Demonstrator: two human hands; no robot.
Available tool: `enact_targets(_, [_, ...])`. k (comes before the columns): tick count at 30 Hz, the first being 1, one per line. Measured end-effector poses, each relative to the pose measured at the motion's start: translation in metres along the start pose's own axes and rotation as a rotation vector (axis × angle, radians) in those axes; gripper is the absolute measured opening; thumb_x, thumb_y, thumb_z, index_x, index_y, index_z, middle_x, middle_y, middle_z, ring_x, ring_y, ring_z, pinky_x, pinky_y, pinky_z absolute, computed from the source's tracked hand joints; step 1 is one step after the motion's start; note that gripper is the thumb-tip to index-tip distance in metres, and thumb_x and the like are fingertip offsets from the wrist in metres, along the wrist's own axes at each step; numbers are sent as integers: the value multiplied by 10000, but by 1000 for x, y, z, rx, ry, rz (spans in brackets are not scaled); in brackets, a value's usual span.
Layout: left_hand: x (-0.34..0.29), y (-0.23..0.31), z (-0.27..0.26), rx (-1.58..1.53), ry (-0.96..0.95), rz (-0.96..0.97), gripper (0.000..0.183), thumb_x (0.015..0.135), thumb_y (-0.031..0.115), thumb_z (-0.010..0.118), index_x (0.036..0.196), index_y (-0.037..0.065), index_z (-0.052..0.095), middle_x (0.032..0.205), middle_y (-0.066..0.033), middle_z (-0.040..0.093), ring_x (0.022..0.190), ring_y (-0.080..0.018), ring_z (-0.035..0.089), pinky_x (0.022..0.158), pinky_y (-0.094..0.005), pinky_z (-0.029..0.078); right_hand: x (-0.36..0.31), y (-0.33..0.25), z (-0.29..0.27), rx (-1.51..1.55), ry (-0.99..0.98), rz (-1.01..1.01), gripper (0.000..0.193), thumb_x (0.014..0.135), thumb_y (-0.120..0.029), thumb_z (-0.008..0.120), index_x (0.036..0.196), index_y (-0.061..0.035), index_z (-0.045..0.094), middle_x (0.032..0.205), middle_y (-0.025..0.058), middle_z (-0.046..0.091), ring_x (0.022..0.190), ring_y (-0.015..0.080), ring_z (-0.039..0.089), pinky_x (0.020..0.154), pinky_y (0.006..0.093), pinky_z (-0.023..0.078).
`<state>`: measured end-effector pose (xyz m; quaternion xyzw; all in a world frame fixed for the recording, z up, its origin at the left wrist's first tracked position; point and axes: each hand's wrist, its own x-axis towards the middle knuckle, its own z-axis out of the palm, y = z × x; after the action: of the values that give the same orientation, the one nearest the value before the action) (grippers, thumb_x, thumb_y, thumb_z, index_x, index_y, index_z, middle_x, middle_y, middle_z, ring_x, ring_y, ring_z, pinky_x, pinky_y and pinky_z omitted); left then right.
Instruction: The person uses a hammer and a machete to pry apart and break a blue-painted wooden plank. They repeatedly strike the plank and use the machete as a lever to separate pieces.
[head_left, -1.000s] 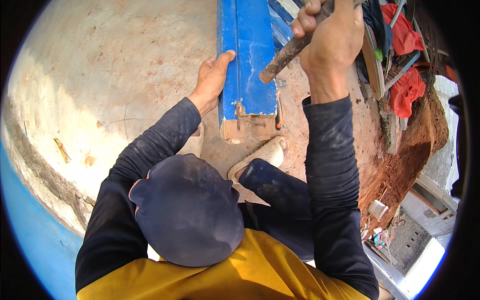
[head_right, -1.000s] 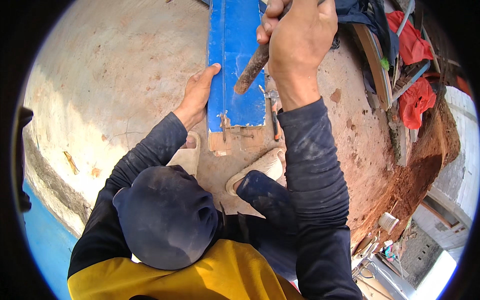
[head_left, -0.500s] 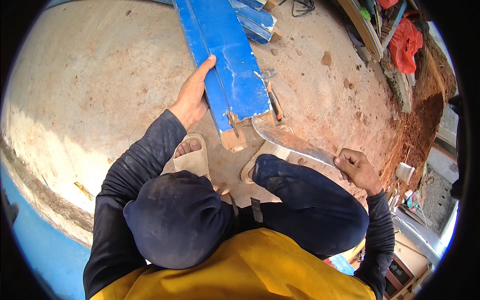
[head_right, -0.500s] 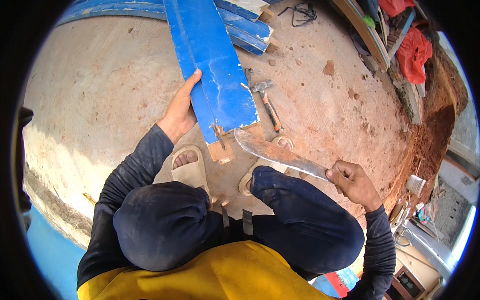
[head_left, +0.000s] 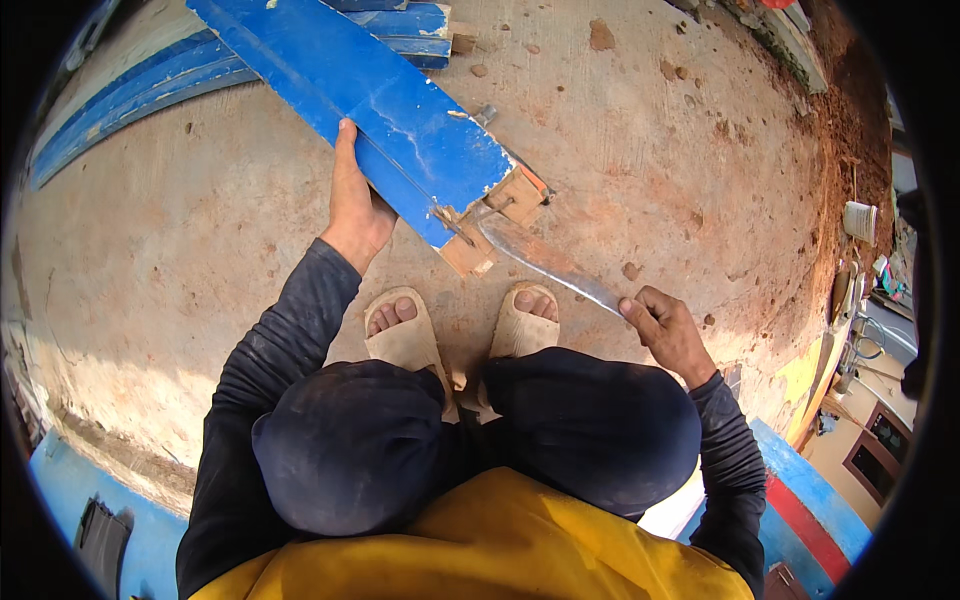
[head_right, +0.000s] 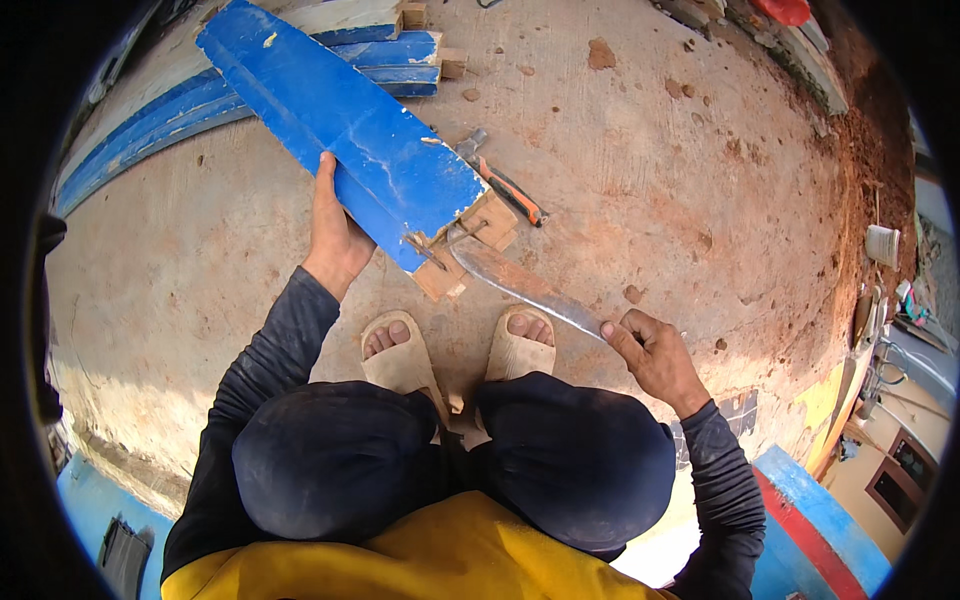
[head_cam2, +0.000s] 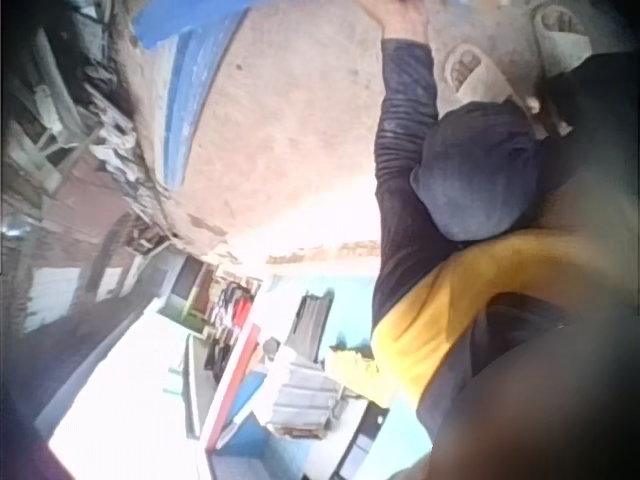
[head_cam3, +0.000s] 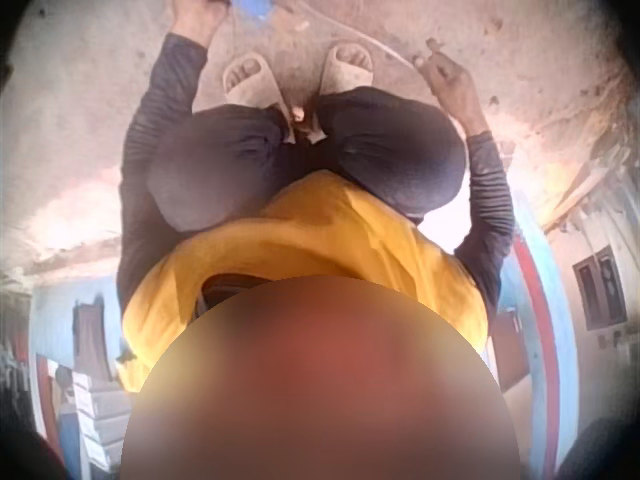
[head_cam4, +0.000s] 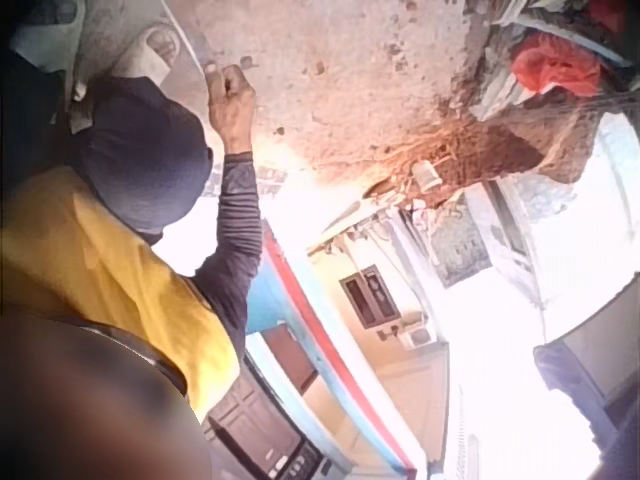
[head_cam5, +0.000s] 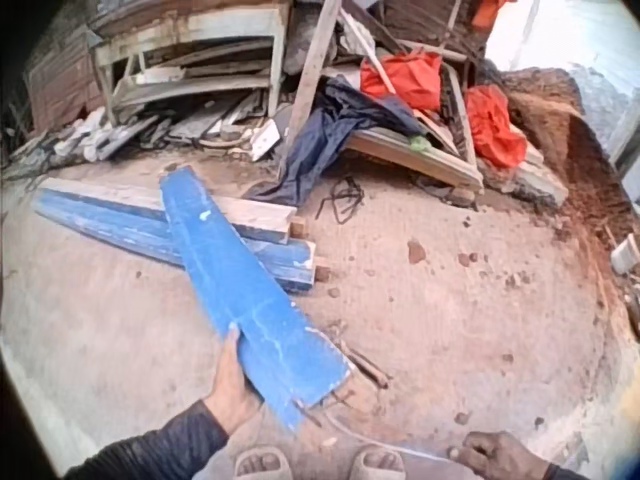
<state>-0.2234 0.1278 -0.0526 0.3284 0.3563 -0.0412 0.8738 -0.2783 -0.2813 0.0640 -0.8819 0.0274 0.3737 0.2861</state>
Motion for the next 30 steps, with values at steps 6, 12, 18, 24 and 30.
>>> enact_targets(6, [-8,0,0,32,20,17,777,1046,667,460,1577,108,364,1586,-131,451,1438,-323,468,1187,-547,390,0,44,73,200,172,-42,483,995,-418,701,764,-10,581,598,52,444,602,138,401,541,370,358])
enact_targets(12, [-14,5,10,66,73,79,746,1058,648,449,1556,95,393,1541,-147,506,1391,-316,524,1174,-508,423,47,70,159,407,268,-197,460,993,-395,694,776,-2,592,611,41,480,622,128,424,552,356,369])
enact_targets(18, [-18,23,15,24,24,120,733,1065,630,450,1549,82,401,1524,-164,516,1378,-317,534,1163,-504,436,46,47,110,502,38,-189,413,1031,-373,655,829,-13,647,631,8,535,629,100,504,569,314,418])
enact_targets(24, [-18,11,-10,33,69,124,762,1057,631,467,1567,72,381,1534,-172,509,1385,-317,532,1162,-504,438,4,24,-48,221,-259,-99,338,1046,-328,671,869,-41,650,684,49,641,622,99,621,571,259,500])
enact_targets(30, [-17,0,-26,39,39,114,790,1045,633,496,1565,51,376,1529,-197,498,1389,-321,528,1158,-495,441,46,-110,-48,652,-75,-587,246,1100,-292,554,1101,-46,563,754,106,677,633,155,661,598,283,540])
